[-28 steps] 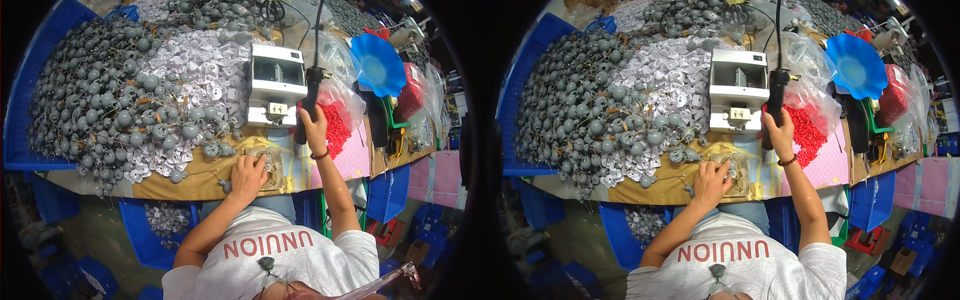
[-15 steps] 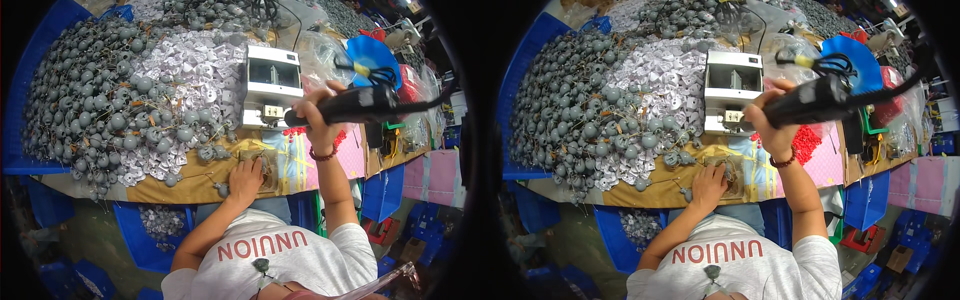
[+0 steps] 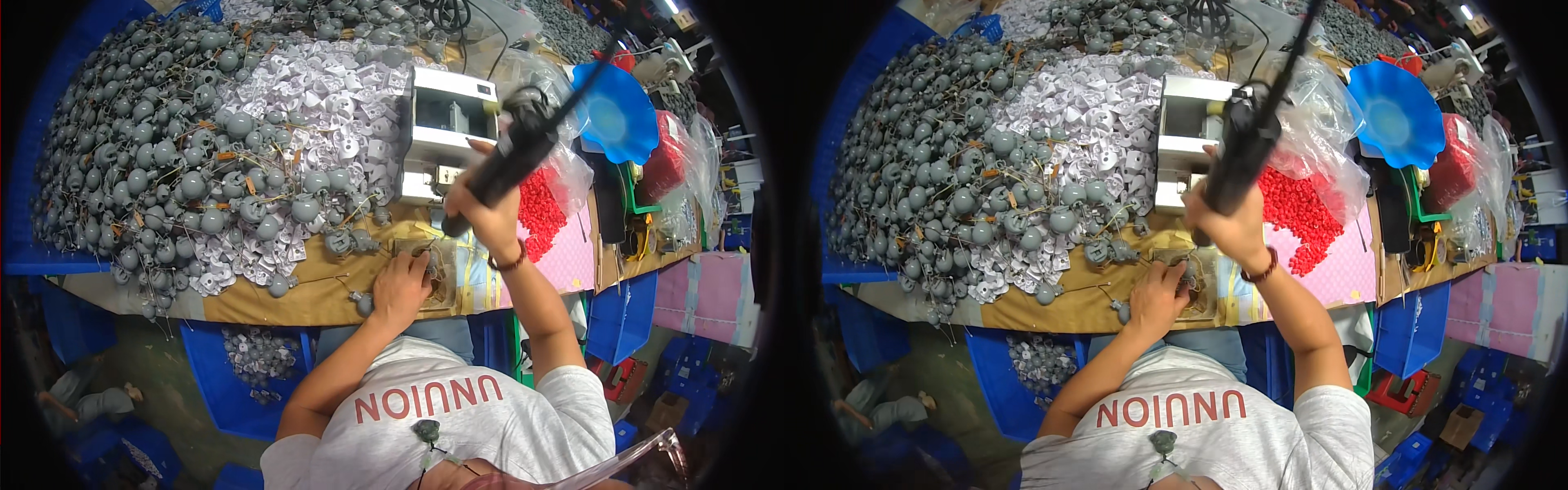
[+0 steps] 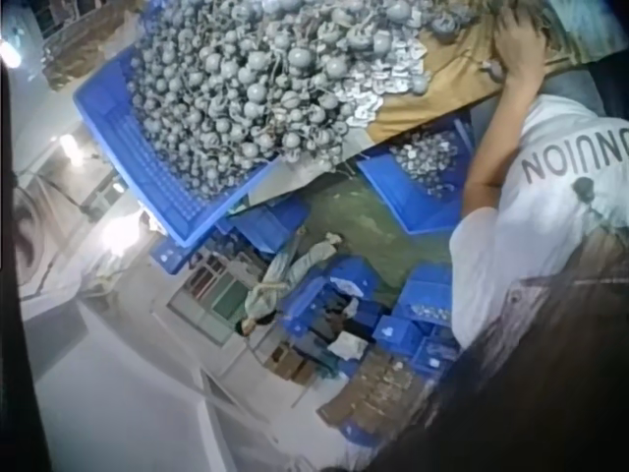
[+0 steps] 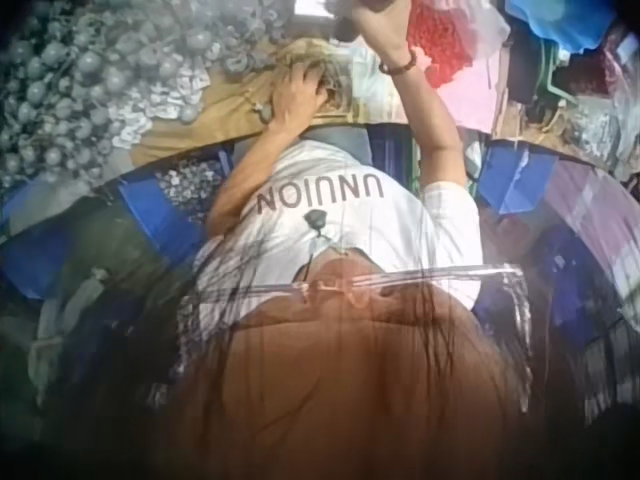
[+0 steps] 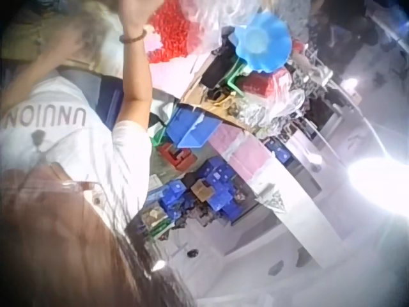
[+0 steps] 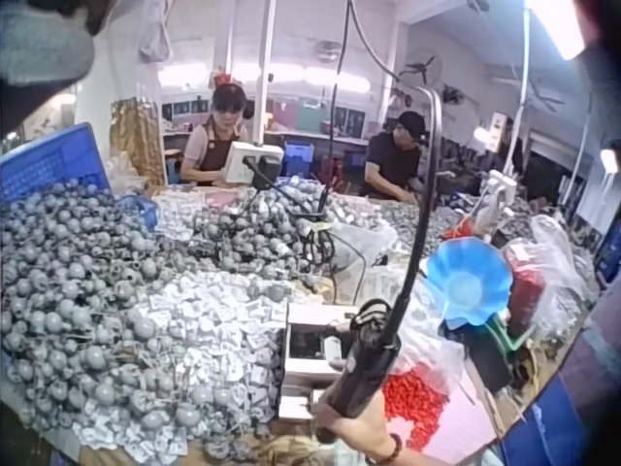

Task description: Assembling small industrial components using an electric screwdriver and a jig at a factory workbench.

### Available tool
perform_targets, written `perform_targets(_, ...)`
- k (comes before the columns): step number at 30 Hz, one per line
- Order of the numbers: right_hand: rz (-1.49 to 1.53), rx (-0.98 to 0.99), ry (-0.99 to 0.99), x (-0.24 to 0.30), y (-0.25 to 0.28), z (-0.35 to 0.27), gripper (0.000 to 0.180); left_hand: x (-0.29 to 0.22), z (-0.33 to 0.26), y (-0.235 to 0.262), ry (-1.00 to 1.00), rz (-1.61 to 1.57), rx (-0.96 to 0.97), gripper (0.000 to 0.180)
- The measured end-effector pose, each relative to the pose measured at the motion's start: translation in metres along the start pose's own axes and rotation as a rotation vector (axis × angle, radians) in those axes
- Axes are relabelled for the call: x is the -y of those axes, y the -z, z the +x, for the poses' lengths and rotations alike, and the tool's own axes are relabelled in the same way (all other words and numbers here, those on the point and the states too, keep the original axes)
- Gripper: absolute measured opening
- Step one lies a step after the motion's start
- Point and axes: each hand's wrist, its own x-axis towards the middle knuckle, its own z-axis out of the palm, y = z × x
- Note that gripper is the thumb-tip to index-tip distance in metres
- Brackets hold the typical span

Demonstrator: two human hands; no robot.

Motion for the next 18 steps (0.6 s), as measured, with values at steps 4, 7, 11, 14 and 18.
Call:
perform_targets(4,0.080,0.044,-0.009,-0.010,0.005,-0.056,0.063,-0.001,0.000,-0.001,0.015,0.018,0.016,0.043)
perform_targets(7,-0.019,0.143,0.085,-0.027,0.009,-0.076,0.068,-0.001,0.000,0.000,0.014,0.021,0.008,0.044)
perform_targets(11,0.075,0.184,0.097,-0.041,0.010,-0.091,0.083,-0.001,0.001,0.000,-0.005,0.004,-0.024,0.046)
perform_targets(14,-0.278,0.242,0.201,-0.046,0.014,-0.095,0.081,0.000,0.001,0.000,-0.011,-0.007,-0.025,0.046)
perform_targets(18,-0.571,0.434,0.305,-0.040,0.019,-0.100,0.061,0.004,0.003,0.007,0.006,-0.076,0.039,0.048)
